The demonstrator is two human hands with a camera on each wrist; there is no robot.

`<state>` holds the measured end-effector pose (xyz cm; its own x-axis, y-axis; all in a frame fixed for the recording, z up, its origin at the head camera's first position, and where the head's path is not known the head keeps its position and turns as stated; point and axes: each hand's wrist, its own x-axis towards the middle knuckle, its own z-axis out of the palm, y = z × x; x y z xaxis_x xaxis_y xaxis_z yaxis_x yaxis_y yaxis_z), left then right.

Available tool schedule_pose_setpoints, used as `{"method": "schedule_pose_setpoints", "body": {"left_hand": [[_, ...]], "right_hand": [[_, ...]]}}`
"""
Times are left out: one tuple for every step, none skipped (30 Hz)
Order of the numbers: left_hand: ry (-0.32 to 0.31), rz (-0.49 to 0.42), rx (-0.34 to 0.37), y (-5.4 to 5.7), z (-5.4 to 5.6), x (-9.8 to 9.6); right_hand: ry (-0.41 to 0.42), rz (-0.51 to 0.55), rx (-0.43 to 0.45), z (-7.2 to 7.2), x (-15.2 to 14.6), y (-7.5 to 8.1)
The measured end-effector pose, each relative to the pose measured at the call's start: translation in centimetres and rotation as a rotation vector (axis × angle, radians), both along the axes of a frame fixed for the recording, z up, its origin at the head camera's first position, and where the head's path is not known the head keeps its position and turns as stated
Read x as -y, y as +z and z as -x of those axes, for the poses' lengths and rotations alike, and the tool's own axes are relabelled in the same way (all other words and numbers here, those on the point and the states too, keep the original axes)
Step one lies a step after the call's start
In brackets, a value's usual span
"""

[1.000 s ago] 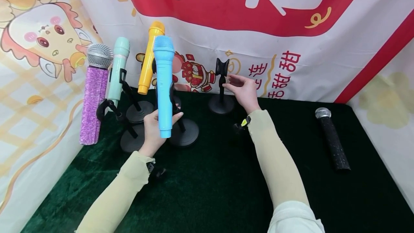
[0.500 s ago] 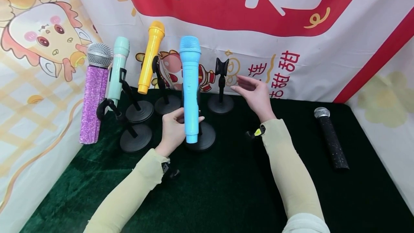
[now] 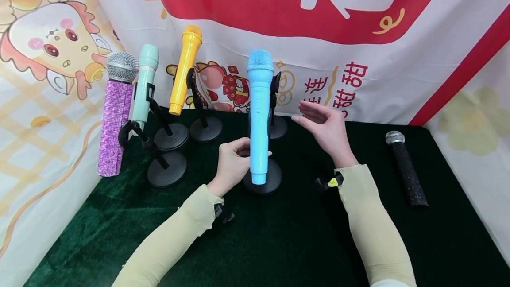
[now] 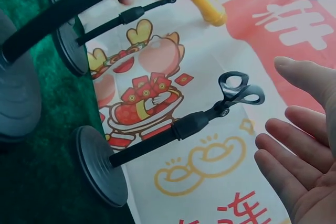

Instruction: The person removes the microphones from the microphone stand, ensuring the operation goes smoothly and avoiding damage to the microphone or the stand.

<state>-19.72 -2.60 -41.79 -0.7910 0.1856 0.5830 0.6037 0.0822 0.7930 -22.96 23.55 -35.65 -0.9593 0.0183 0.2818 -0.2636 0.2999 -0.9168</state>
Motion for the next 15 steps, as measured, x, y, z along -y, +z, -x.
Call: {"method": "schedule_pose_setpoints", "body": {"left_hand": [[-0.003,0.001,0.004,-0.1,0.0,-0.2],[-0.007,0.001,0.005,-0.2,0.0,-0.4],[-0.011,0.000,0.007,-0.3,0.0,-0.6],[-0.014,0.000,0.009,-0.4,0.0,-0.8],[-0.018,-0.004,0.009,-0.4,0.0,-0.9],[-0.019,-0.006,0.007,-0.5,0.0,-1.1],[-0.018,-0.005,0.004,-0.6,0.1,-1.2],[-0.018,-0.005,0.001,-0.6,0.1,-1.4],[-0.017,-0.007,0.000,-0.8,0.2,-1.5],[-0.016,-0.006,-0.001,-0.8,0.3,-1.6],[-0.013,-0.004,0.000,-0.9,0.3,-1.7],[-0.010,-0.002,0.001,-0.9,0.4,-1.8],[-0.009,0.001,0.005,-1.0,0.4,-1.9],[-0.009,0.003,0.010,-1.0,0.5,-1.9],[-0.012,0.004,0.014,-1.0,0.6,-1.9]], "right_hand": [[-0.002,-0.006,0.001,-0.3,-0.1,-0.1],[-0.004,-0.009,0.001,-0.6,-0.2,-0.1],[-0.007,-0.010,0.001,-0.9,-0.3,-0.1],[-0.010,-0.014,-0.002,-1.2,-0.4,-0.2],[-0.011,-0.016,-0.003,-1.5,-0.5,-0.2],[-0.013,-0.016,-0.006,-1.8,-0.5,-0.2],[-0.013,-0.018,-0.011,-2.0,-0.6,-0.2],[-0.011,-0.015,-0.018,-2.2,-0.6,-0.2],[-0.008,-0.013,-0.024,-2.4,-0.6,-0.2],[-0.006,-0.012,-0.030,-2.6,-0.6,-0.1],[-0.002,-0.007,-0.035,-2.7,-0.6,-0.1],[0.002,-0.003,-0.042,-2.8,-0.6,0.0],[0.006,-0.003,-0.050,-3.0,-0.5,0.0],[0.009,-0.001,-0.055,-3.1,-0.5,0.0],[0.011,0.000,-0.058,-3.2,-0.4,0.1]]}}
